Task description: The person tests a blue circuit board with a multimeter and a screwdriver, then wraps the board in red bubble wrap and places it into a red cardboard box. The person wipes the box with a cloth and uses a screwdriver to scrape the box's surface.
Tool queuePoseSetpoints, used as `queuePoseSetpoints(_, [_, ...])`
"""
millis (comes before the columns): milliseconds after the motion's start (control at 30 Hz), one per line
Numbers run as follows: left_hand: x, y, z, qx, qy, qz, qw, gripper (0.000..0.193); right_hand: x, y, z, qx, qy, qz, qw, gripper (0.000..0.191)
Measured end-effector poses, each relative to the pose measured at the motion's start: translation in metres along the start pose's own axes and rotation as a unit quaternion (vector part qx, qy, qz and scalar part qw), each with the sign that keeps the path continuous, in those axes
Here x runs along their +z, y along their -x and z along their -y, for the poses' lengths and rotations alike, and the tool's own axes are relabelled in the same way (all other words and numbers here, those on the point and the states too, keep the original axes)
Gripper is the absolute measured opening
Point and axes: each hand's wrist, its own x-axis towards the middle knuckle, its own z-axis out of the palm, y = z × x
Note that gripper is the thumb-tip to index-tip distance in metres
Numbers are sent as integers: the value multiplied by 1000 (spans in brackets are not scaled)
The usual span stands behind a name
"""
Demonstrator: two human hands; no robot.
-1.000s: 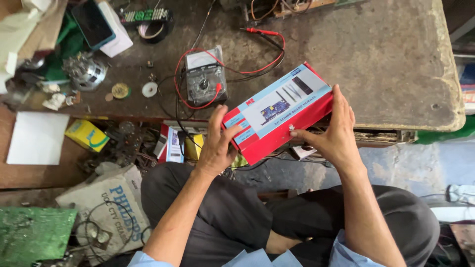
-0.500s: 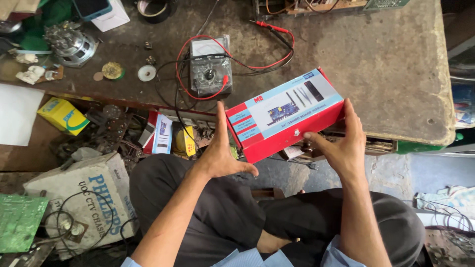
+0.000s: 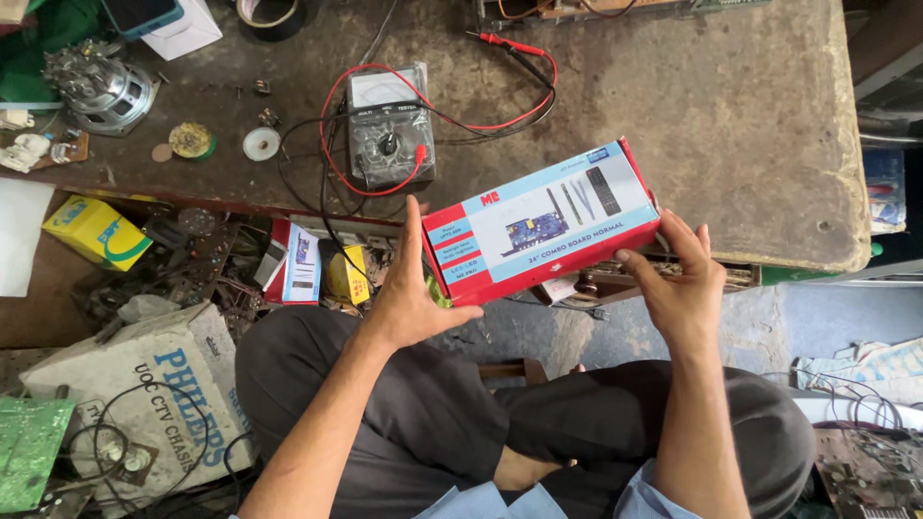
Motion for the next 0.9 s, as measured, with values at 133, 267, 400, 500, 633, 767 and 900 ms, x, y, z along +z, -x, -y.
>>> queuePoseSetpoints(133, [-1,-4,-1,8,-29,-22,999,149,5,1,6,-8,43,-7,999,54])
queuePoseSetpoints(267, [-8,-7,-3,17,23,-33,999,139,6,-2,10,-35,60,-24,997,56])
queuePoseSetpoints(400, [-15,-2,-5,-77,267,22,960,128,3,-1,18,16,-54,-2,998,74])
queuePoseSetpoints(500, [-24,-1,-1,-92,339,25,936,117,0,0,22,35,-117,26,992,91])
queuePoseSetpoints(633, [-36,-9,11,-108,392,26,913,99,2,-4,20,12,-160,59,985,89])
queuePoseSetpoints(767, [-41,-13,16,-187,422,26,887,89,13,-11,14,76,-264,47,960,88])
queuePoseSetpoints(900, [-40,-10,10,-210,437,62,873,84,26,-16,10,93,-389,26,916,84])
